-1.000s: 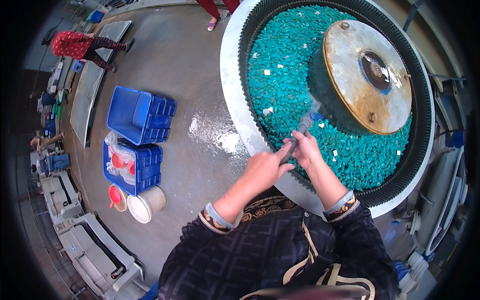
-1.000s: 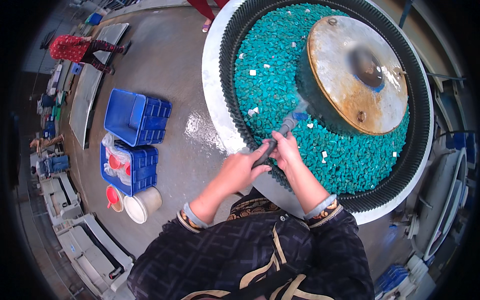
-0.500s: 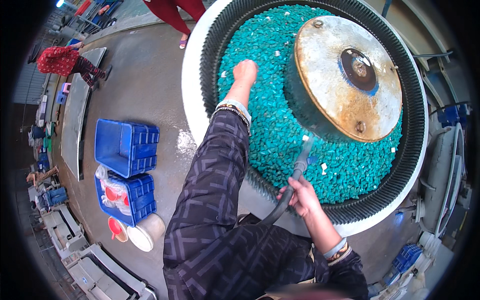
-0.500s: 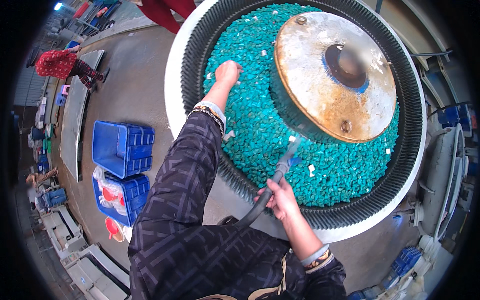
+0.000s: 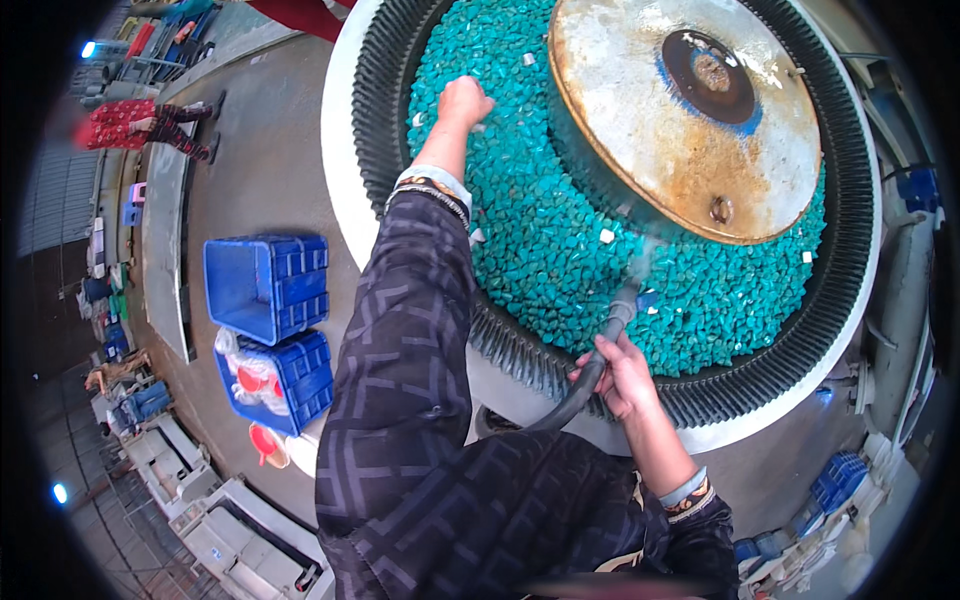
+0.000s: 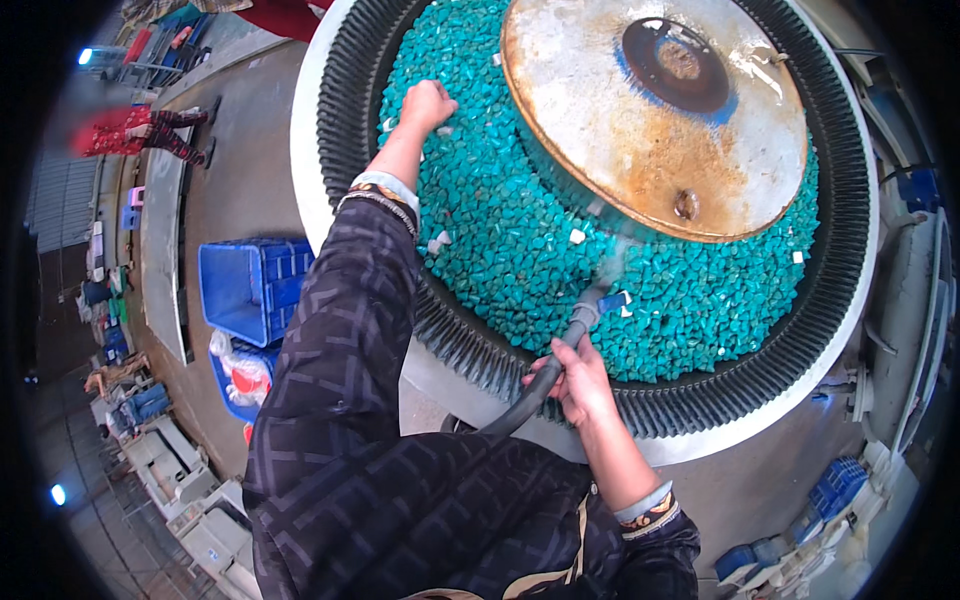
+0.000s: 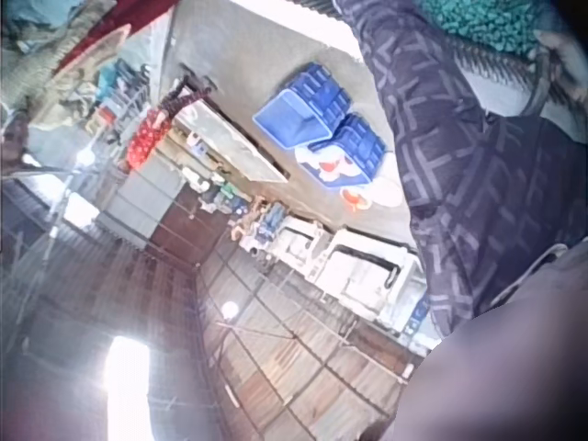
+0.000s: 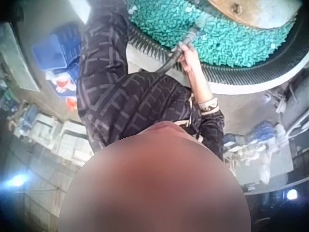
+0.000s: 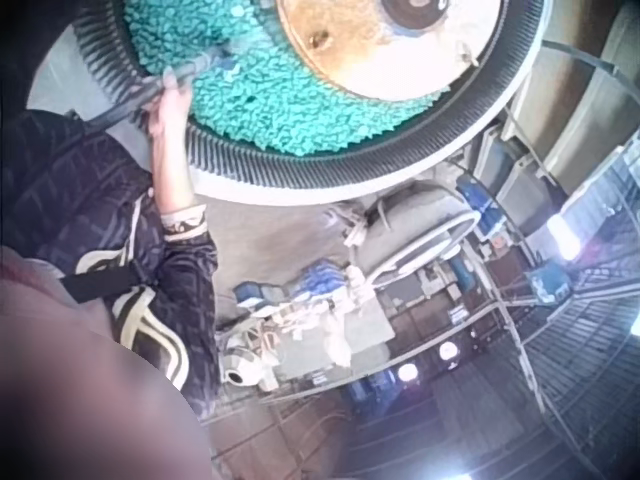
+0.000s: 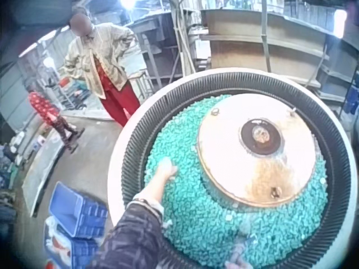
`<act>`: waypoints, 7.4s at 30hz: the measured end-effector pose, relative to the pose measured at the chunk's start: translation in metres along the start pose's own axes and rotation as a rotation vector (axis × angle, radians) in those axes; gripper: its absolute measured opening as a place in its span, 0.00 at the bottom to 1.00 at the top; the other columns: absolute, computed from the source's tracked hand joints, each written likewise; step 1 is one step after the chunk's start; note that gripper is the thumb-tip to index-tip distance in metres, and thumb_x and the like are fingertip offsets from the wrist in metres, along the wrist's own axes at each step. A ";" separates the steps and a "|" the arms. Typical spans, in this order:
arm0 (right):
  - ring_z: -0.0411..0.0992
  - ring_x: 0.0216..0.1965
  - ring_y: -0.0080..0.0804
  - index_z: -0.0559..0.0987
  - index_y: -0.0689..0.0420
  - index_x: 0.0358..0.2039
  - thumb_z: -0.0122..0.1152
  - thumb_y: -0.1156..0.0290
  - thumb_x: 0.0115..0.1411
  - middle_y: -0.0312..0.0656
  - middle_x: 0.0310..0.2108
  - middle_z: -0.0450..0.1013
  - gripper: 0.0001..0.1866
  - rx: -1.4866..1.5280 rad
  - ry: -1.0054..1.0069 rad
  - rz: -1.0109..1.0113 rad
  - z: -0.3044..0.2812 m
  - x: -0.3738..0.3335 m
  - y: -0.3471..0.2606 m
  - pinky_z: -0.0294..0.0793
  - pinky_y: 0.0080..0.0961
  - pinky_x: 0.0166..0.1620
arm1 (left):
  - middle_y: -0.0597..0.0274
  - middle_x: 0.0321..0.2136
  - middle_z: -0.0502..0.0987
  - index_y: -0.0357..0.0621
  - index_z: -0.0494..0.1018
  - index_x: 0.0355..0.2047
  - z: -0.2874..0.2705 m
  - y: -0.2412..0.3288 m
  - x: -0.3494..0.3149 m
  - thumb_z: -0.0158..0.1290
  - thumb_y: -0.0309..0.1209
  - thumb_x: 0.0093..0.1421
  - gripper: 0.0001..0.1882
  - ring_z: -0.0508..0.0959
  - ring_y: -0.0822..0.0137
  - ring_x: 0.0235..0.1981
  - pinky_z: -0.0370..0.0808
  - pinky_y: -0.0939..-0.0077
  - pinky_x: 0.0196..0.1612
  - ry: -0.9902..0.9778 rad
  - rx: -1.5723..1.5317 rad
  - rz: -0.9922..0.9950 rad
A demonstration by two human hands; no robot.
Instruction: The person uses a handheld blower to clean green plastic pellets on a rotating drum, removing debris by hand. The person then fills a white bucket with water using the same blower nozzle.
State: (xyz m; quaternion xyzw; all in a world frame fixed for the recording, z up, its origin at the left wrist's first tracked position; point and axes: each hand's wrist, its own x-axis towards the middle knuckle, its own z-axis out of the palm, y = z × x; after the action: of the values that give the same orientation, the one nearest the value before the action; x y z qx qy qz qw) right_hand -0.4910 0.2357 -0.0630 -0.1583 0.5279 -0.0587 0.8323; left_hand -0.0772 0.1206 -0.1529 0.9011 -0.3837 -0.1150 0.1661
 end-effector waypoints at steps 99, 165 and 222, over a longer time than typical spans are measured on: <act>0.73 0.23 0.40 0.51 0.56 0.47 0.47 0.69 0.59 0.47 0.24 0.67 0.20 0.111 0.039 -0.073 -0.070 -0.044 0.011 0.78 0.36 0.25 | 0.55 0.29 0.77 0.57 0.79 0.27 0.065 -0.015 -0.169 0.53 0.38 0.49 0.07 0.77 0.57 0.33 0.74 0.65 0.37 -0.209 0.438 -0.016; 0.73 0.23 0.43 0.50 0.55 0.47 0.45 0.69 0.60 0.47 0.25 0.67 0.19 0.112 0.056 -0.038 -0.066 -0.039 0.003 0.77 0.37 0.26 | 0.58 0.42 0.74 0.47 0.76 0.35 0.022 0.025 -0.189 0.59 0.35 0.44 0.16 0.75 0.62 0.43 0.72 0.70 0.44 -0.234 0.145 -0.780; 0.73 0.23 0.44 0.49 0.53 0.50 0.45 0.69 0.60 0.46 0.24 0.68 0.22 0.112 0.009 -0.026 -0.079 -0.044 0.001 0.77 0.39 0.27 | 0.49 0.31 0.76 0.39 0.75 0.32 0.044 0.027 -0.220 0.55 0.37 0.48 0.15 0.77 0.56 0.34 0.73 0.65 0.36 -0.829 0.437 0.189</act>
State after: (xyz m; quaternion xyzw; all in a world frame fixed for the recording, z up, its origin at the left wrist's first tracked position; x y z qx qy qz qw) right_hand -0.5812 0.2322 -0.0561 -0.1180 0.5252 -0.0999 0.8368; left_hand -0.2589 0.2542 -0.1650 0.7543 -0.5131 -0.3656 -0.1844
